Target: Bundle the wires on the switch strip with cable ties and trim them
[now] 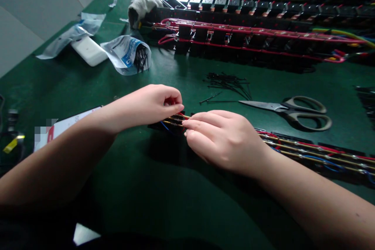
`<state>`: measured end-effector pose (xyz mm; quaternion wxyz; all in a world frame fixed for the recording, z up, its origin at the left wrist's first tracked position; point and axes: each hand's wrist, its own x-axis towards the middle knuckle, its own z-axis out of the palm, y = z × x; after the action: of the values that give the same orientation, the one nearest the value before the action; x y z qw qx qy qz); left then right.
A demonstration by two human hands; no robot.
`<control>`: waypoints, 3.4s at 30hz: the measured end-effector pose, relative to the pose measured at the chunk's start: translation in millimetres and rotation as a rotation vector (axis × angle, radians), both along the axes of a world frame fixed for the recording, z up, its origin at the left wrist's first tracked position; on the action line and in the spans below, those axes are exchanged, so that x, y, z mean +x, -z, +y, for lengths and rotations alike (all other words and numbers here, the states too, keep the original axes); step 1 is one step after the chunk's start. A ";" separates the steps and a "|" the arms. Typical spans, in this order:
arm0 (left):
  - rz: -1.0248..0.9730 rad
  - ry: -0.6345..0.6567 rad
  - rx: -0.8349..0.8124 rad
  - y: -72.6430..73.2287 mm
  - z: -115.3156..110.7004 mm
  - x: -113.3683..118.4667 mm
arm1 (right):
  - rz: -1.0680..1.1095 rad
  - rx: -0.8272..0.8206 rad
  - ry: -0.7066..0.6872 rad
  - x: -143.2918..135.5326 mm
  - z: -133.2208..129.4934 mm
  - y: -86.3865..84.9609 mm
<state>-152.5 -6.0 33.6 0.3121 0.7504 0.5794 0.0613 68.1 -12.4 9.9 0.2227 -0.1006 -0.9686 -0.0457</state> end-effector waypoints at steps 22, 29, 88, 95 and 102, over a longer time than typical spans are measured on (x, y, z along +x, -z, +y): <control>-0.254 -0.042 -0.104 3.1 0.9 9.7 | 0.107 -0.194 0.095 -12.6 2.0 11.5; -0.368 -0.114 -0.045 5.2 -2.2 8.9 | 0.260 -0.690 0.341 -12.9 12.1 3.4; -0.473 -0.134 -0.009 9.9 -1.4 8.3 | 0.395 -0.861 0.377 -10.3 17.9 5.3; -0.474 -0.184 -0.073 9.2 -0.3 6.5 | 0.391 -0.845 0.356 -9.7 17.3 7.7; -0.485 -0.175 -0.095 8.5 0.2 7.4 | 0.390 -0.875 0.359 -9.6 17.5 6.8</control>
<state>-145.1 -5.8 25.1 0.4705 0.6451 0.5526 0.2389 58.5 5.1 3.0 0.3249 -0.3560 -0.8049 0.3462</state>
